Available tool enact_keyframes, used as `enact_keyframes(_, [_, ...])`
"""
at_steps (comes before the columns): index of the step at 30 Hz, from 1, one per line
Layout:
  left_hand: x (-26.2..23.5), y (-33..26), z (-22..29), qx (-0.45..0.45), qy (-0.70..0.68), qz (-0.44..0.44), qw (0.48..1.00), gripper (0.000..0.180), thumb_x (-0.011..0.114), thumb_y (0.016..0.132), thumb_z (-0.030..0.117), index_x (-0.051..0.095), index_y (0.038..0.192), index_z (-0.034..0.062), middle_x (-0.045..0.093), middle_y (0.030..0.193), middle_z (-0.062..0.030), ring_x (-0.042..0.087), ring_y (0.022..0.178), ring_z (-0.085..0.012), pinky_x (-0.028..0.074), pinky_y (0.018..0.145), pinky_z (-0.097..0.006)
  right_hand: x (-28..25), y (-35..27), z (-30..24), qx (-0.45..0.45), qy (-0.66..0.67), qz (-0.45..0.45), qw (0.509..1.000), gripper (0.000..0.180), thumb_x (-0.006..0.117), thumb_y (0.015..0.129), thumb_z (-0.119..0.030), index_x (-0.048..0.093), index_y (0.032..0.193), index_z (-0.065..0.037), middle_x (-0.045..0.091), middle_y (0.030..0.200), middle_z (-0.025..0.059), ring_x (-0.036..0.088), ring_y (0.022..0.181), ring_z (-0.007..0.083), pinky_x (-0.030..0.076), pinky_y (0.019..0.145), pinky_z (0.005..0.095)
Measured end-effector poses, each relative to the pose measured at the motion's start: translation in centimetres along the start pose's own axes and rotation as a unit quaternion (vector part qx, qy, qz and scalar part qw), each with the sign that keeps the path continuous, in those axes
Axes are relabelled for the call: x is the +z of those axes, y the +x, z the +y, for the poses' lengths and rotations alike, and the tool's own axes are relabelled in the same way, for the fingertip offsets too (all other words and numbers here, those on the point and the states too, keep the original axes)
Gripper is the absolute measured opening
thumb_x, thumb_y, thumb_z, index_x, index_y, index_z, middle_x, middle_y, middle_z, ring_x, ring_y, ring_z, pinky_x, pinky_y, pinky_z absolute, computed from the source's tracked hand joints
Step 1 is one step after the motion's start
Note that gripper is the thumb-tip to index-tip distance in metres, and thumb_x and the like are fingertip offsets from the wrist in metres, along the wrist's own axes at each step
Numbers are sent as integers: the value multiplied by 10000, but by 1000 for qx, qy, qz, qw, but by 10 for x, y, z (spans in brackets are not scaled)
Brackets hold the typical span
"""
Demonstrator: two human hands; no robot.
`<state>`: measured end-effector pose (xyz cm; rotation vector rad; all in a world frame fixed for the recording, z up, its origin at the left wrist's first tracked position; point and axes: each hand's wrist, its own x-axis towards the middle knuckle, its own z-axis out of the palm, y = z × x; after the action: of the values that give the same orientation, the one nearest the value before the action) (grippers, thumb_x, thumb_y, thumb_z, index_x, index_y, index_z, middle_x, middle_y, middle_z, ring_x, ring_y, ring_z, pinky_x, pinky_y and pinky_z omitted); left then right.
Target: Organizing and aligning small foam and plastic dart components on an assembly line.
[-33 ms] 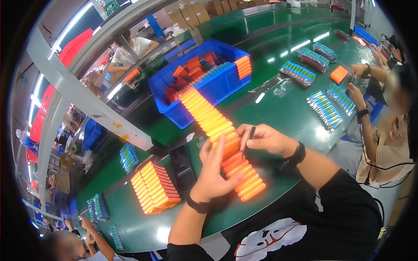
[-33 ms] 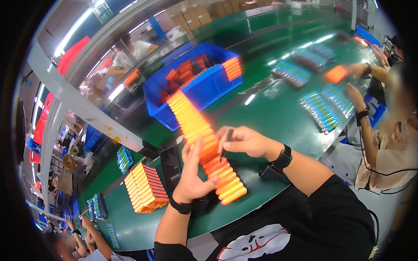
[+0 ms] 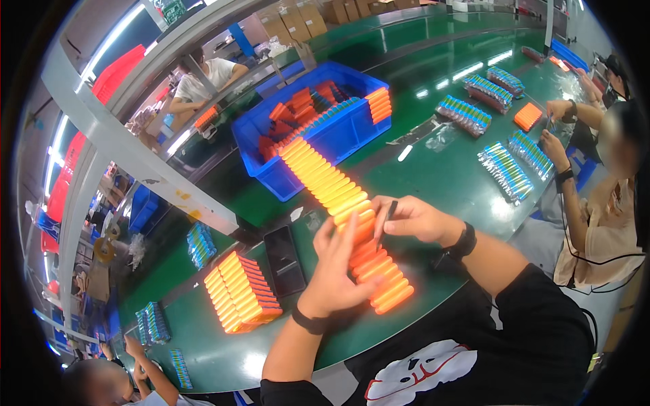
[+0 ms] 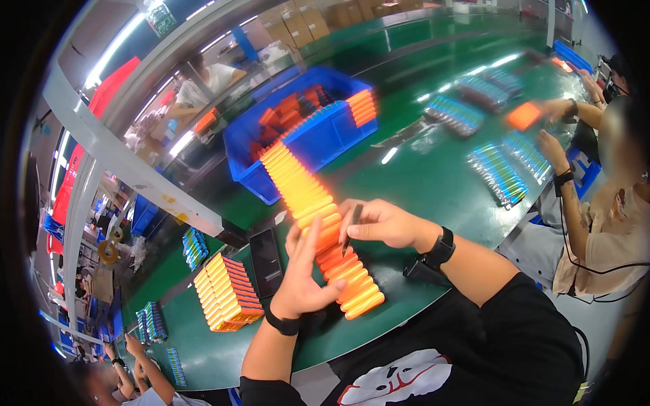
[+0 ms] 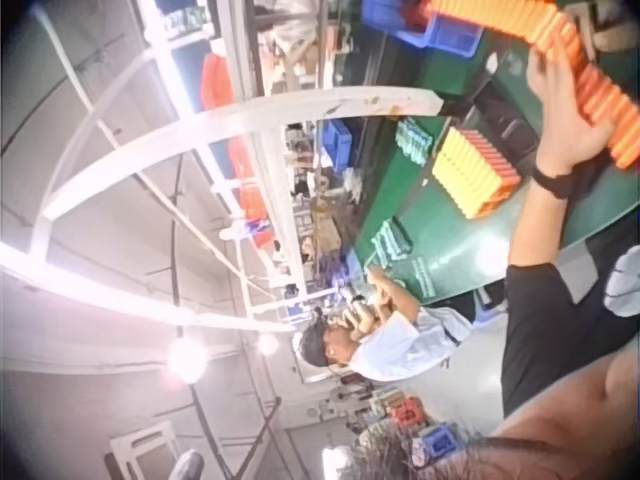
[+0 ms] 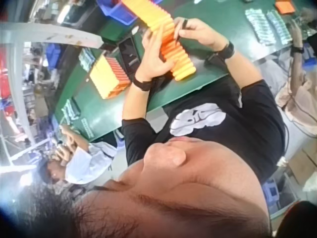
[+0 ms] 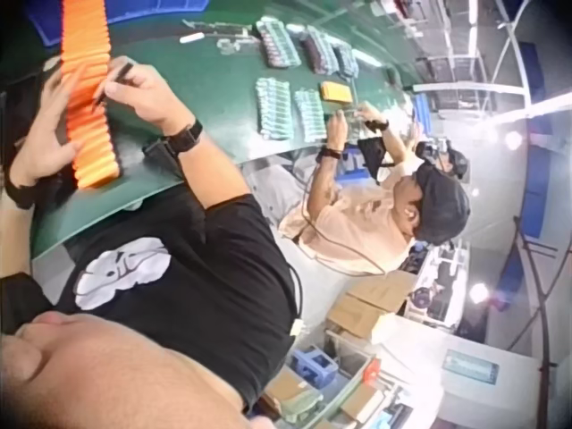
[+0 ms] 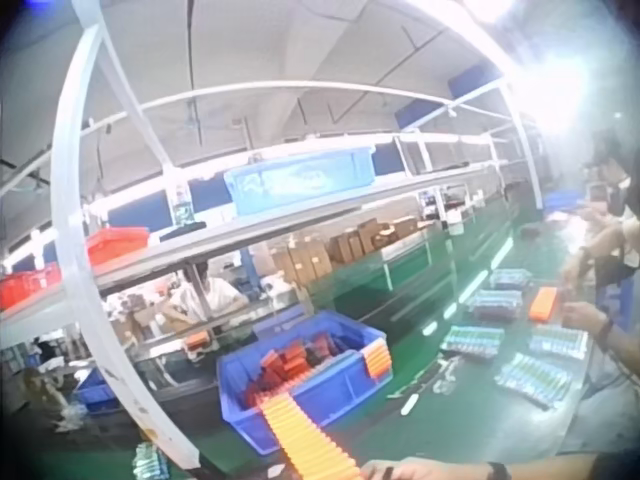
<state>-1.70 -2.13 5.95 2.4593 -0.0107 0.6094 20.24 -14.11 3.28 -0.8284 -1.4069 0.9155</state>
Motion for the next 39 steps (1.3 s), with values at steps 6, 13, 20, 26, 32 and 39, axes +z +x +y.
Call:
enact_keyframes(6, [1,0,5,17,-19,0,1000,1104,790,720,438,255,1595,31,480,1500,-185,259,1453,-419,94,1203,-508,3,-7,-26,99,117,-27,988,167,630,993,-139,712,995,5,715,991,80,635,829,160,512,835,316])
enact_keyframes(13, [11,-5,-39,-83,-203,115,969,889,757,849,259,301,1570,9,432,1473,-202,390,1394,-318,283,1180,-407,-8,-9,-32,207,153,-258,931,169,674,956,-126,760,981,17,758,922,73,593,686,90,460,594,247])
enact_keyframes(20, [22,-1,-37,-244,-197,110,943,689,779,852,176,477,1451,17,568,1304,-142,554,1228,-220,438,1044,-359,-13,-8,-24,239,124,-299,916,165,683,950,-92,740,1001,55,749,929,118,684,791,152,511,668,271])
enact_keyframes(26, [26,1,-32,-238,-349,106,900,599,707,886,29,426,1415,13,613,1181,-82,589,1010,-132,495,882,-290,-10,-6,-23,264,132,-301,907,158,682,953,-107,756,994,26,747,886,70,628,705,85,417,533,242])
enact_keyframes(32, [24,4,-24,-246,-403,73,878,667,681,886,-17,371,1474,24,599,1214,-89,596,1052,-138,497,908,-296,-9,-9,-23,251,114,-329,903,205,663,974,-162,741,977,28,752,890,85,562,567,71,429,516,215])
enact_keyframes(39, [31,-2,-41,-183,-383,86,901,745,674,886,-13,312,1537,31,583,1292,-105,587,1178,-178,462,1025,-331,-5,-1,-18,164,67,-5,984,167,592,1011,-104,711,1059,3,710,996,71,651,817,119,513,742,255])
